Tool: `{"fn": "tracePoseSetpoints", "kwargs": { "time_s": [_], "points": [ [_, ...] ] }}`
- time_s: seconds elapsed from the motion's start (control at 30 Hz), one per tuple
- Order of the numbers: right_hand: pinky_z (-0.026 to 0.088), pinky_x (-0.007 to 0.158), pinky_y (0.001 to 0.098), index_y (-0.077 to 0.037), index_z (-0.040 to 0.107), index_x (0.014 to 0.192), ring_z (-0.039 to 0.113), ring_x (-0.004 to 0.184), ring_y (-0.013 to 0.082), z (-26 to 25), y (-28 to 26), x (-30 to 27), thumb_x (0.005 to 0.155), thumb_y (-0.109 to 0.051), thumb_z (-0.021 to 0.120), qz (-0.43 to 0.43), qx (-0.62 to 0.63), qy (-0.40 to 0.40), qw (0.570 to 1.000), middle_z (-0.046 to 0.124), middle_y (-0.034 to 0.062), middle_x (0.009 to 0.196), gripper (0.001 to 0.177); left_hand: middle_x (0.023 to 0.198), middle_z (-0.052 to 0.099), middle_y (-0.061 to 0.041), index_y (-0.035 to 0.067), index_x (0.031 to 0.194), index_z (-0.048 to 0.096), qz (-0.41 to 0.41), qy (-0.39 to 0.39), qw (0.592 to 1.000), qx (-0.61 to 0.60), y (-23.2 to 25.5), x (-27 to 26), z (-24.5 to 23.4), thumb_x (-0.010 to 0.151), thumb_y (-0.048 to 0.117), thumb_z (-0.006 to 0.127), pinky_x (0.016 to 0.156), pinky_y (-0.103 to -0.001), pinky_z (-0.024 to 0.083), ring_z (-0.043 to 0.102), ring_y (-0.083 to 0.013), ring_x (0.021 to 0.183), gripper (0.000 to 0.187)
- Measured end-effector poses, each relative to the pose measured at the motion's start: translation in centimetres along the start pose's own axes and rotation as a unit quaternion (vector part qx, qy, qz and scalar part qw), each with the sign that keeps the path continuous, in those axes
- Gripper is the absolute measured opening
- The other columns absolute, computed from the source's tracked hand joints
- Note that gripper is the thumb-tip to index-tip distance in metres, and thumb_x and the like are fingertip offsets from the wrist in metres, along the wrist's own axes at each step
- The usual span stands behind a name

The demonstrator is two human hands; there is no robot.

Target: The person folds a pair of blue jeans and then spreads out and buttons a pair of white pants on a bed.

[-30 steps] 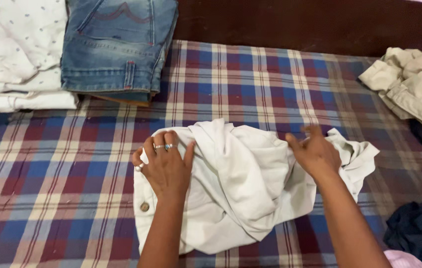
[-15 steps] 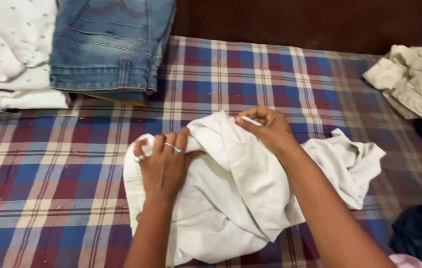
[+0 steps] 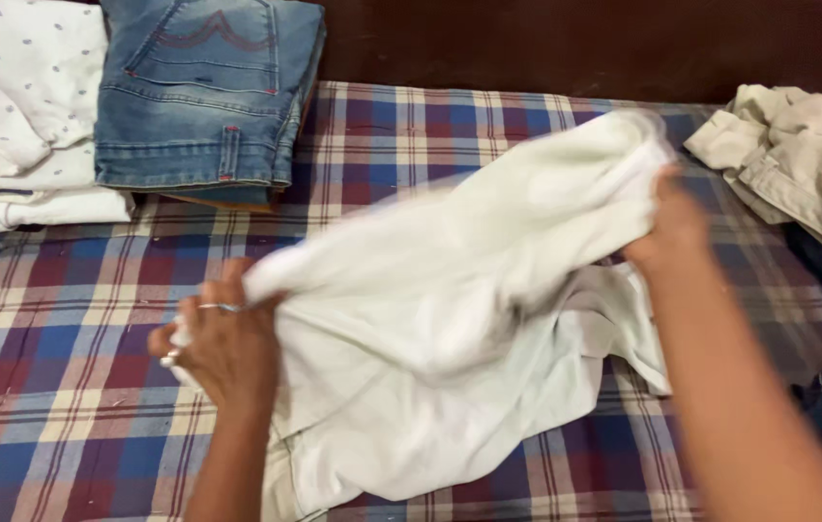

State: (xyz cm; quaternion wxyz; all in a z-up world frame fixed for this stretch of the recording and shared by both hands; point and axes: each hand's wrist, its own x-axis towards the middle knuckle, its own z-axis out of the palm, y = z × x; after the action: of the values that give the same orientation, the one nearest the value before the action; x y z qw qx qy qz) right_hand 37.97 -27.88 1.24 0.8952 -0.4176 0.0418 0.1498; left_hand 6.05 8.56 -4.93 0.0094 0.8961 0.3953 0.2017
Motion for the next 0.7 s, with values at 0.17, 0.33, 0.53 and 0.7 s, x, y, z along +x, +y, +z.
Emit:
{"fn": "tracePoseSetpoints", "kwargs": {
  "time_s": [0.17,0.33,0.53,0.7],
  "points": [
    [0.049,0.097,0.0608,-0.01,0.049,0.135,0.059,0.129,0.0393,-4.4,-1.2,2.0,0.093,-0.019,0.06,-0.064,-0.294,0.257,0.918,0.058,0.0181,0.141,0.044,0.161,0.039,-0.004,0.03,0.167,0.043,0.046,0.101,0.993,0.04,5.4,-0.5,0.1,0.104,0.046,0.067,0.116,-0.059,0.018,0.036,-0.0298,0.147,0.07],
    [0.042,0.09,0.0766,0.003,0.039,0.149,0.046,0.128,0.0547,-7.7,10.1,-1.5,0.077,-0.036,0.083,-0.247,-0.758,0.272,0.539,0.045,0.0361,0.146,0.093,0.171,0.024,-0.002,0.035,0.162,0.036,0.085,0.037,0.994,-0.052,10.6,-8.2,0.8,0.101,0.048,0.054,0.121,-0.067,0.004,0.018,-0.0344,0.158,0.065],
    [0.02,0.117,0.0552,-0.019,0.041,0.157,0.023,0.153,0.0328,-7.1,16.2,-10.9,0.101,-0.043,0.047,-0.308,-0.857,-0.03,0.411,0.037,0.0073,0.164,0.061,0.167,0.03,0.002,0.037,0.157,0.039,0.12,0.004,0.991,-0.065,10.8,-9.6,2.5,0.096,0.042,0.052,0.121,-0.068,0.006,0.023,-0.0328,0.155,0.063],
    [0.017,0.12,0.0537,-0.02,0.043,0.156,0.024,0.156,0.0304,-5.0,15.8,-11.2,0.101,-0.04,0.042,-0.294,-0.847,-0.022,0.442,0.039,0.0053,0.164,0.058,0.167,0.031,0.002,0.035,0.157,0.039,0.107,0.002,0.991,-0.081,11.1,-9.0,2.0,0.096,0.038,0.053,0.121,-0.068,0.007,0.024,-0.0327,0.155,0.063]
  ]
}}
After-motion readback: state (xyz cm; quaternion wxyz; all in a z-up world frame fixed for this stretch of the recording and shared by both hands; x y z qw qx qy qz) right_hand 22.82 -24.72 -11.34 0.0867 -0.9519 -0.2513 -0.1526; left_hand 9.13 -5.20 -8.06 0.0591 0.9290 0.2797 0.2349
